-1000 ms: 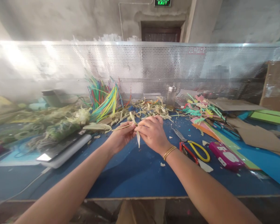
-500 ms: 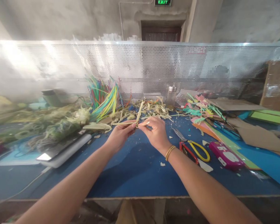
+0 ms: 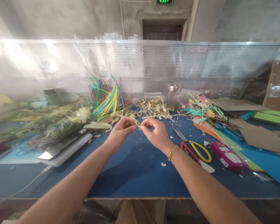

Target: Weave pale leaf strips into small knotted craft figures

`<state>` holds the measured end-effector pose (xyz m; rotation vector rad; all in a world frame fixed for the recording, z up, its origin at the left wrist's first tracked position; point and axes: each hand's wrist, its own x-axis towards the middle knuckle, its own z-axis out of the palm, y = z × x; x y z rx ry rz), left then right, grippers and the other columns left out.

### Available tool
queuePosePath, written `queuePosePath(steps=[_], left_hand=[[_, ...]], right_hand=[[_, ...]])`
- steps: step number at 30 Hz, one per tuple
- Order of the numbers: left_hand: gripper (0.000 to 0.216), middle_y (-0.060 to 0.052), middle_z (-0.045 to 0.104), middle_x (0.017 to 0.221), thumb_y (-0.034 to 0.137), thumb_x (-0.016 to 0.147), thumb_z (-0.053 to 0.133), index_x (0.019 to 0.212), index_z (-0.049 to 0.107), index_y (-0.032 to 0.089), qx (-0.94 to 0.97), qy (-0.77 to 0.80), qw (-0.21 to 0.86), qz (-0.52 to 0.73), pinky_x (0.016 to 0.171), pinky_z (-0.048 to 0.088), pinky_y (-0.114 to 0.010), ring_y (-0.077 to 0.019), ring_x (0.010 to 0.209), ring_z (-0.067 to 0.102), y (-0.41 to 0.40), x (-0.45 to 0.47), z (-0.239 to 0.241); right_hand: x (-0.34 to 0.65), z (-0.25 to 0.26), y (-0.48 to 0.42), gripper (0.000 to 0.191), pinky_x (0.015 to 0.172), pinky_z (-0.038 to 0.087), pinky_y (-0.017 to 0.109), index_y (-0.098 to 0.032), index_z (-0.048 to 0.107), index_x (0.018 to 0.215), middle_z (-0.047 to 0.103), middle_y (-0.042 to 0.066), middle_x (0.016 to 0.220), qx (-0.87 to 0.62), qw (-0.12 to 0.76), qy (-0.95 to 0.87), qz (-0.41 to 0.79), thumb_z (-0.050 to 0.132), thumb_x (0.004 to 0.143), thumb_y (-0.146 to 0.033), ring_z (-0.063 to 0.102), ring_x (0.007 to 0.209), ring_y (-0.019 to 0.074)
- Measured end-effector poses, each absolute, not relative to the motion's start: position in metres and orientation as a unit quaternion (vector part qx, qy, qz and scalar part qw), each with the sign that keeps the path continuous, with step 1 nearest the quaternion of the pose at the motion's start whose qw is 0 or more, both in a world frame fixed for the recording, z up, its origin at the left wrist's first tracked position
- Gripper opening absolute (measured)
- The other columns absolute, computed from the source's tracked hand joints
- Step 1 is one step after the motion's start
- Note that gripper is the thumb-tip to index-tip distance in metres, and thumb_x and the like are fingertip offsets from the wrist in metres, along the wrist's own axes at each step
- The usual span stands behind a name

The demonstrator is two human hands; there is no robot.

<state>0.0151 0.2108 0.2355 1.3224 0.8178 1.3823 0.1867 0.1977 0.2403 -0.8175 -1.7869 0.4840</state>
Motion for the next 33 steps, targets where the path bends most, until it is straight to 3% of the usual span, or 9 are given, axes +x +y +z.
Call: queuePosePath(steps=[7,12,27,33], left_hand=[[0.027,0.001,0.065,0.073,0.03,0.067,0.079,0.083,0.062,0.017,0.593,0.374,0.407,0.586,0.067,0.044,-0.026,-0.0126,0.068,0.058,0.214,0.014,0.234],[0.028,-0.001,0.066,0.071,0.037,0.069,0.077,0.086,0.067,0.017,0.591,0.398,0.377,0.592,0.066,0.044,-0.026,-0.0142,0.067,0.058,0.214,0.014,0.234],[0.025,-0.002,0.068,0.08,0.035,0.073,0.075,0.088,0.066,0.019,0.628,0.353,0.425,0.548,0.072,0.05,-0.029,-0.0155,0.07,0.063,0.203,0.02,0.238],[0.028,-0.006,0.069,0.088,0.036,0.077,0.071,0.098,0.067,0.018,0.639,0.314,0.449,0.539,0.078,0.051,-0.033,-0.0198,0.08,0.066,0.204,0.013,0.236]], right_hand=[[0.186,0.237,0.203,0.01,0.084,0.049,0.034,-0.024,0.068,0.094,0.075,0.001,0.088,-0.348,0.501,-0.768,0.197,0.064,0.086,-0.028,0.069,0.082,0.0155],[0.189,0.243,0.202,0.011,0.086,0.043,0.034,-0.026,0.07,0.087,0.074,-0.001,0.083,-0.37,0.481,-0.785,0.122,0.062,0.088,-0.033,0.067,0.078,0.0148],[0.186,0.245,0.197,0.011,0.088,0.035,0.035,-0.024,0.068,0.077,0.072,-0.003,0.074,-0.401,0.489,-0.77,0.082,0.065,0.086,-0.031,0.064,0.072,0.0141],[0.187,0.245,0.197,0.008,0.086,0.034,0.034,-0.023,0.066,0.076,0.071,-0.004,0.072,-0.402,0.495,-0.768,0.064,0.066,0.084,-0.026,0.063,0.071,0.0134]])
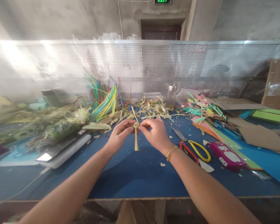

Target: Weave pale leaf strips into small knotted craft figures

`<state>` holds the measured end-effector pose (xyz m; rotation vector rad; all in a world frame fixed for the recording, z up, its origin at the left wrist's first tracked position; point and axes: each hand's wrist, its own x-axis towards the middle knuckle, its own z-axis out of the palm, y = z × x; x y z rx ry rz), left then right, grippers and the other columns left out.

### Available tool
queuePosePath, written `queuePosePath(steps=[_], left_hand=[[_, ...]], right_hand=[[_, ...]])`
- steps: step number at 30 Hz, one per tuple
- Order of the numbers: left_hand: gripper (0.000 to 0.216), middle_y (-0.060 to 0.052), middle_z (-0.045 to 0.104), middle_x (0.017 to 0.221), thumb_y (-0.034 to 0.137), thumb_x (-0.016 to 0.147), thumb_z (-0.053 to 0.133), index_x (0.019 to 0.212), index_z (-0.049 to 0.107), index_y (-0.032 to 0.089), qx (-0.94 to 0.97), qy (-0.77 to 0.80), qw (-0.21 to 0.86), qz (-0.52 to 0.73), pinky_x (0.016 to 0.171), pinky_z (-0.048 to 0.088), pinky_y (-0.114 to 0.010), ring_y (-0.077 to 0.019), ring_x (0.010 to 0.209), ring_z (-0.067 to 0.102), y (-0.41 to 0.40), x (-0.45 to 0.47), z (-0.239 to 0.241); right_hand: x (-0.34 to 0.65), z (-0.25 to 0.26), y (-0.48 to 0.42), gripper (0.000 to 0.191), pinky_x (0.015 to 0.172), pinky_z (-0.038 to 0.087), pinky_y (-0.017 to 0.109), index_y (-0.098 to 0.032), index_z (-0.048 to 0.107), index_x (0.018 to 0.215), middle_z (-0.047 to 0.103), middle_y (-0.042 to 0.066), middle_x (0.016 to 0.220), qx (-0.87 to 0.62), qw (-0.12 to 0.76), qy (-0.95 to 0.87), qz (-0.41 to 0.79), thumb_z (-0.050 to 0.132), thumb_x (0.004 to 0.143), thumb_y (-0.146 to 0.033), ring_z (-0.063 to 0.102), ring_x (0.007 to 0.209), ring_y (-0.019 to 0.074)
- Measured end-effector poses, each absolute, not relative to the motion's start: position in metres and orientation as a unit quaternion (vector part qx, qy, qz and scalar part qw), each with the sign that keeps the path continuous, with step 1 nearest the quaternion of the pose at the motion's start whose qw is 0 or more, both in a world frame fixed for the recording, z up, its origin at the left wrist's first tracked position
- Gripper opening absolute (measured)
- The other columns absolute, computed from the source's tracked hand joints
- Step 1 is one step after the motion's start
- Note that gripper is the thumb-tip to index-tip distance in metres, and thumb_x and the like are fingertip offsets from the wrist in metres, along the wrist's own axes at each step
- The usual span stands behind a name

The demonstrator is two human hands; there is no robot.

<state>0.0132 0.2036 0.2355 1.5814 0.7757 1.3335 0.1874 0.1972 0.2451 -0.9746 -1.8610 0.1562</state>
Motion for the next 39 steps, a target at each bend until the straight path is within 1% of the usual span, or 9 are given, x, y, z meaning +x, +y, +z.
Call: queuePosePath(steps=[7,10,13,16,21,26,30,34,39], left_hand=[[0.024,-0.002,0.068,0.076,0.032,0.074,0.076,0.089,0.064,0.017,0.621,0.328,0.44,0.559,0.072,0.049,-0.027,-0.0144,0.071,0.064,0.2054,0.0166,0.235],[0.024,-0.001,0.068,0.08,0.03,0.074,0.076,0.087,0.062,0.018,0.555,0.31,0.498,0.59,0.073,0.05,-0.027,-0.0139,0.074,0.064,0.2057,0.0184,0.2362],[0.023,0.001,0.066,0.078,0.027,0.073,0.077,0.085,0.06,0.018,0.495,0.288,0.56,0.599,0.07,0.05,-0.025,-0.012,0.073,0.063,0.2042,0.0193,0.2386],[0.022,0.002,0.064,0.075,0.025,0.073,0.077,0.083,0.06,0.017,0.468,0.279,0.592,0.593,0.068,0.05,-0.022,-0.0096,0.069,0.061,0.202,0.0197,0.24],[0.022,0.001,0.064,0.079,0.022,0.072,0.078,0.083,0.06,0.017,0.453,0.275,0.611,0.589,0.068,0.05,-0.022,-0.0097,0.071,0.062,0.2005,0.0207,0.24],[0.022,0.003,0.063,0.076,0.02,0.072,0.078,0.082,0.06,0.017,0.441,0.27,0.629,0.581,0.064,0.049,-0.02,-0.0076,0.066,0.059,0.2009,0.021,0.2392],[0.024,0.003,0.064,0.078,0.017,0.07,0.079,0.084,0.06,0.018,0.433,0.271,0.633,0.581,0.067,0.05,-0.021,-0.0082,0.068,0.06,0.2016,0.0205,0.2378],[0.022,0.002,0.064,0.079,0.017,0.071,0.079,0.084,0.061,0.018,0.451,0.265,0.621,0.583,0.071,0.05,-0.021,-0.0085,0.071,0.06,0.2019,0.0203,0.2368],[0.018,0.001,0.065,0.083,0.02,0.075,0.076,0.086,0.063,0.018,0.49,0.259,0.599,0.577,0.074,0.05,-0.022,-0.0093,0.076,0.06,0.202,0.0204,0.236]], right_hand=[[0.1868,0.2448,0.1964,0.011,0.086,0.034,0.036,-0.023,0.064,0.078,0.07,-0.002,0.075,-0.395,0.481,-0.782,0.013,0.062,0.087,-0.03,0.062,0.074,0.0152],[0.1871,0.2454,0.1938,0.009,0.089,0.033,0.038,-0.024,0.063,0.09,0.07,0.001,0.091,-0.379,0.492,-0.781,-0.069,0.064,0.086,-0.031,0.06,0.091,0.0192],[0.1871,0.2462,0.1908,0.011,0.096,0.03,0.04,-0.026,0.061,0.098,0.065,0.002,0.114,-0.354,0.472,-0.794,-0.146,0.062,0.087,-0.025,0.053,0.108,0.0216],[0.1863,0.2456,0.19,0.01,0.099,0.028,0.042,-0.03,0.063,0.098,0.062,0.0,0.123,-0.344,0.446,-0.806,-0.182,0.057,0.091,-0.025,0.048,0.114,0.0216],[0.1858,0.243,0.1917,0.011,0.1,0.025,0.044,-0.032,0.067,0.093,0.065,-0.003,0.119,-0.333,0.44,-0.813,-0.184,0.055,0.093,-0.031,0.046,0.116,0.0216],[0.1871,0.2432,0.1918,0.014,0.099,0.025,0.043,-0.032,0.067,0.091,0.068,-0.006,0.114,-0.314,0.447,-0.82,-0.17,0.054,0.094,-0.029,0.049,0.114,0.0196],[0.1871,0.2427,0.1917,0.016,0.1,0.024,0.042,-0.032,0.064,0.097,0.069,-0.007,0.11,-0.306,0.458,-0.823,-0.14,0.051,0.094,-0.023,0.053,0.112,0.0179],[0.1848,0.24,0.1923,0.014,0.1,0.025,0.041,-0.031,0.061,0.1,0.07,-0.005,0.101,-0.32,0.486,-0.806,-0.108,0.052,0.094,-0.023,0.057,0.106,0.0172],[0.1818,0.2392,0.1928,0.01,0.094,0.03,0.038,-0.027,0.061,0.09,0.071,-0.002,0.092,-0.351,0.522,-0.774,-0.07,0.053,0.095,-0.029,0.059,0.094,0.0169]])
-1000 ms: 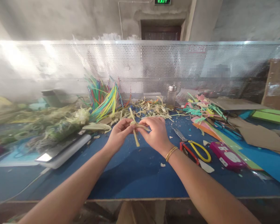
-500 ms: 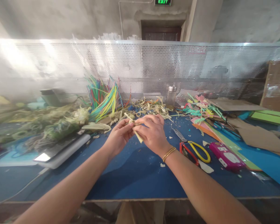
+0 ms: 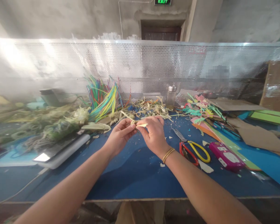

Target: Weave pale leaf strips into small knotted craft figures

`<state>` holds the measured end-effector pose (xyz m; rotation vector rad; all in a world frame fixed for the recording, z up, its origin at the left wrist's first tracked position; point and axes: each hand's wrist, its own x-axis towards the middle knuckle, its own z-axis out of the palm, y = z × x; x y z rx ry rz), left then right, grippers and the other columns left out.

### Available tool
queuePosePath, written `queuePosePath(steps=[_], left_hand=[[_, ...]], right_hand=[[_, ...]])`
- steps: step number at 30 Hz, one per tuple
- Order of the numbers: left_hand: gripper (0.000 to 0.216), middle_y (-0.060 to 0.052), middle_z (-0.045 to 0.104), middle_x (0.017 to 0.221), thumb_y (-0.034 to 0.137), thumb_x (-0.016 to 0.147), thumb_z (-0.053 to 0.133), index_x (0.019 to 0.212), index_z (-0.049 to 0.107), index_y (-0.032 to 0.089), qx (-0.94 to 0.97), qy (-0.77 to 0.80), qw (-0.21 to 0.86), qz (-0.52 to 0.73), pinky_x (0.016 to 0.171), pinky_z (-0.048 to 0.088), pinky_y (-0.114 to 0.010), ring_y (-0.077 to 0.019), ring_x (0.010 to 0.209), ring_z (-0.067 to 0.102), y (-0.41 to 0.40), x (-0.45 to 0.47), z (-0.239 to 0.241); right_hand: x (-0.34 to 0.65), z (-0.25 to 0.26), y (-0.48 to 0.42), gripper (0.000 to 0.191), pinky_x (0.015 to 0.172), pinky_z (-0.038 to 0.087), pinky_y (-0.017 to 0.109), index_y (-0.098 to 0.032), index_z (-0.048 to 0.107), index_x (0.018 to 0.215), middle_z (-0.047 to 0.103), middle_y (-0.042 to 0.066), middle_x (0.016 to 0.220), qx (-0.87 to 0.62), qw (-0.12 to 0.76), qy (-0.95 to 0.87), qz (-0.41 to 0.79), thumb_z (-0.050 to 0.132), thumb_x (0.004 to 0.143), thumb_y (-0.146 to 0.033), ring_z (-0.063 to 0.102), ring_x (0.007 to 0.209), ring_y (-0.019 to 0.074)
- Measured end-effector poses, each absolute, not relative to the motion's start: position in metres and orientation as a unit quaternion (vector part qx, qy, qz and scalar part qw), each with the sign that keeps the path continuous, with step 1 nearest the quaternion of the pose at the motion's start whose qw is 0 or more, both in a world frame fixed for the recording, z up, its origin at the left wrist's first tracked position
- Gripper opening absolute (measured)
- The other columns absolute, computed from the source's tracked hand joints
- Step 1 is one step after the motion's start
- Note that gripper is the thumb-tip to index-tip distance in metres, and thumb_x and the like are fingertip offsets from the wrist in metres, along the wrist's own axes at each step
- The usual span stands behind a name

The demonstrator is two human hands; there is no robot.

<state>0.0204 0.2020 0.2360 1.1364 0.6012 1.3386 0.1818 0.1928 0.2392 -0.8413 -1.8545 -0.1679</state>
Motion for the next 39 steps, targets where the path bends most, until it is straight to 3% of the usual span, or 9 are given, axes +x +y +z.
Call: queuePosePath(steps=[34,39], left_hand=[[0.022,0.001,0.067,0.083,0.021,0.071,0.079,0.089,0.066,0.019,0.514,0.267,0.567,0.586,0.078,0.049,-0.025,-0.0114,0.077,0.063,0.2014,0.0215,0.2361],[0.022,0.0,0.067,0.083,0.022,0.071,0.079,0.089,0.066,0.019,0.526,0.275,0.555,0.583,0.078,0.049,-0.025,-0.0116,0.077,0.062,0.2007,0.021,0.2368]], right_hand=[[0.179,0.2369,0.1953,0.011,0.093,0.038,0.038,-0.025,0.066,0.086,0.073,0.0,0.093,-0.38,0.573,-0.726,0.012,0.058,0.091,-0.032,0.063,0.092,0.0178],[0.179,0.2362,0.1968,0.01,0.088,0.043,0.037,-0.025,0.067,0.084,0.073,0.0,0.089,-0.375,0.589,-0.713,0.07,0.061,0.089,-0.032,0.064,0.089,0.018]])
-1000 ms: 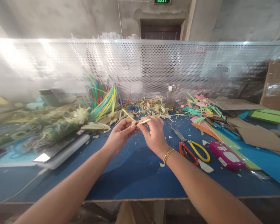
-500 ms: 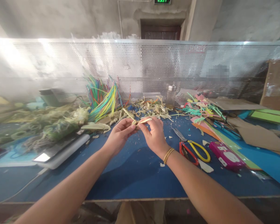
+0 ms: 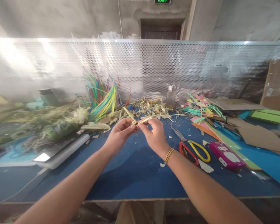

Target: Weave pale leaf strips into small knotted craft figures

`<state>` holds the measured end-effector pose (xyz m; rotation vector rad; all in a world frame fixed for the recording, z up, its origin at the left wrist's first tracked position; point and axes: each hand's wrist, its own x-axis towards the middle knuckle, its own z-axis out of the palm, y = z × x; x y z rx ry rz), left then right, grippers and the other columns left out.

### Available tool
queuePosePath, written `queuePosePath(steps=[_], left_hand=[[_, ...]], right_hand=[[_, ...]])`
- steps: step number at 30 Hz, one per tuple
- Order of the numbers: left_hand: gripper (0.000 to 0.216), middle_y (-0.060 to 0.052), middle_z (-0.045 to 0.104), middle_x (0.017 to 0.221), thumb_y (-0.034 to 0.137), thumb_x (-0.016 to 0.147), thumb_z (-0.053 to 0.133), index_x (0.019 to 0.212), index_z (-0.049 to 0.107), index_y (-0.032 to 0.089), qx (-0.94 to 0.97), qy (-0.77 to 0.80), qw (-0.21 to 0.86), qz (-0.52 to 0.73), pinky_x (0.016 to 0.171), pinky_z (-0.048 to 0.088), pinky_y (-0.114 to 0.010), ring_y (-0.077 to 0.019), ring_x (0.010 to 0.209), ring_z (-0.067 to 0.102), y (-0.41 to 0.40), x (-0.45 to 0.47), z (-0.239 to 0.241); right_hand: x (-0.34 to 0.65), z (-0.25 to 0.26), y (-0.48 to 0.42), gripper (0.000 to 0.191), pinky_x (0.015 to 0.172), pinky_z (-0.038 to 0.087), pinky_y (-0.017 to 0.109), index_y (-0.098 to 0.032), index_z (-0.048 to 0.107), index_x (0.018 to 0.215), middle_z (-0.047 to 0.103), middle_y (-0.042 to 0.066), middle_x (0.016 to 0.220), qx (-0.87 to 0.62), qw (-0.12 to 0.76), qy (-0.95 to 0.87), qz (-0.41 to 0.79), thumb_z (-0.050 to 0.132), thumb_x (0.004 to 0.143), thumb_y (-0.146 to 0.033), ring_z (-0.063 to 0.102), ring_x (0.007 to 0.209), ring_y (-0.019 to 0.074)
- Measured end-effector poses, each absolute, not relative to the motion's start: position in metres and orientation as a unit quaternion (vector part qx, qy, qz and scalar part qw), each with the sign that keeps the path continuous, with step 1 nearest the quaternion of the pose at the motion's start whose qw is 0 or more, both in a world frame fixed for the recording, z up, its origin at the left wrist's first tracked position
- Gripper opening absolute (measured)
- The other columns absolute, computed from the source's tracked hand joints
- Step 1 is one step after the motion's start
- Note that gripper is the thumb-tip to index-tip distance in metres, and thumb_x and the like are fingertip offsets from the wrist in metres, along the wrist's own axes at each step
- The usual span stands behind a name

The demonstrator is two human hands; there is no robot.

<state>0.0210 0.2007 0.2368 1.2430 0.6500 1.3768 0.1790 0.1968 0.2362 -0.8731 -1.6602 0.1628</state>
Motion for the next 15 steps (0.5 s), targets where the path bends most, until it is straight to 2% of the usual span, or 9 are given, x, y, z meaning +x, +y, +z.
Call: queuePosePath(steps=[9,15], left_hand=[[0.021,-0.006,0.071,0.087,0.029,0.073,0.077,0.09,0.071,0.018,0.572,0.293,0.536,0.547,0.078,0.049,-0.028,-0.017,0.081,0.065,0.2002,0.0201,0.2355],[0.022,-0.006,0.071,0.087,0.029,0.074,0.076,0.091,0.072,0.017,0.574,0.287,0.542,0.542,0.078,0.048,-0.028,-0.0172,0.081,0.065,0.2013,0.0194,0.2349]], right_hand=[[0.1808,0.2335,0.2057,0.019,0.079,0.048,0.034,-0.022,0.062,0.07,0.066,0.002,0.077,-0.39,0.614,-0.68,0.095,0.066,0.083,-0.036,0.061,0.08,0.0174],[0.1791,0.2333,0.2055,0.015,0.077,0.05,0.033,-0.023,0.061,0.074,0.069,0.001,0.076,-0.405,0.597,-0.667,0.182,0.063,0.083,-0.035,0.064,0.075,0.0164]])
